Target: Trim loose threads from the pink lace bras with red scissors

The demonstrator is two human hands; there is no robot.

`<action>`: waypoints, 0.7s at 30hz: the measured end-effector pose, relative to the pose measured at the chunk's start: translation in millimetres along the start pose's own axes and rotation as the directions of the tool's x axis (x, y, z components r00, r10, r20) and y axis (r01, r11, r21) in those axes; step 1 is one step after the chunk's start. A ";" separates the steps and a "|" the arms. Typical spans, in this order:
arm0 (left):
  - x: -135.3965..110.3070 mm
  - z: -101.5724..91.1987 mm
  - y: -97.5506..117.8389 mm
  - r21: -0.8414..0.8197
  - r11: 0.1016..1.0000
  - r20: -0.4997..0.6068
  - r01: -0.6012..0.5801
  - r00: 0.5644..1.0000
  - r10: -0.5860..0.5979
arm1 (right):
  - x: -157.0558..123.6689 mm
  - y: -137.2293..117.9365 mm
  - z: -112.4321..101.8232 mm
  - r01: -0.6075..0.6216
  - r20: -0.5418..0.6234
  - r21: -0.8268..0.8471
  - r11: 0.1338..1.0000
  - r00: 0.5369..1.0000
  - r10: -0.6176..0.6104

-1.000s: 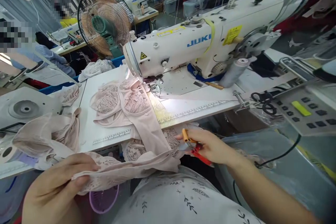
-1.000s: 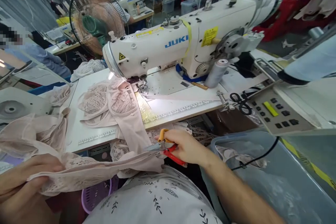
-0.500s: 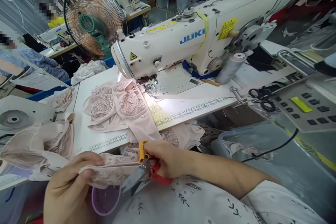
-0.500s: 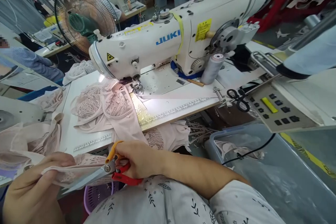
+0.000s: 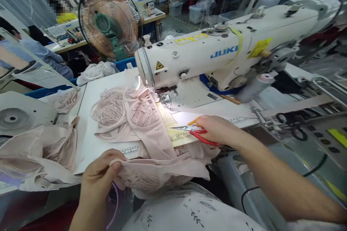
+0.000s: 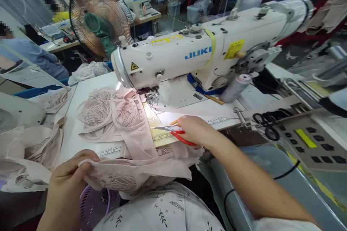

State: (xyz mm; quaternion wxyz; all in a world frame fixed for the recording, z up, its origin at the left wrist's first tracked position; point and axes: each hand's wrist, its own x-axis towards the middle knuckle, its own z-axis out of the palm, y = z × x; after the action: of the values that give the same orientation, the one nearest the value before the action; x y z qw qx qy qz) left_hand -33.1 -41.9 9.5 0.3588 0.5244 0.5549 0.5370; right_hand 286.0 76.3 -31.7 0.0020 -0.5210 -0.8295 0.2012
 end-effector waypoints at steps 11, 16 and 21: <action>6.4 -13.4 10.4 0.211 0.976 0.104 -0.046 0.994 0.025 | 11.4 -22.7 3.3 0.343 -0.305 0.148 0.927 0.908 -0.287; 7.4 -35.9 22.7 0.409 0.891 0.315 -0.196 0.947 0.064 | 9.9 -98.5 27.4 0.652 -0.133 0.477 0.589 0.716 -0.685; 2.5 -53.9 27.2 0.458 0.830 0.489 -0.318 0.870 0.063 | 12.0 -110.7 37.0 0.654 -0.121 0.573 0.493 0.663 -0.738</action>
State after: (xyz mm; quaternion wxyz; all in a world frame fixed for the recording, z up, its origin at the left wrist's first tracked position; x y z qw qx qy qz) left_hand -80.0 -54.8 45.3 0.2643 0.7667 0.5236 0.2613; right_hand 177.1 32.8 -31.0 0.1808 -0.0987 -0.8648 0.4579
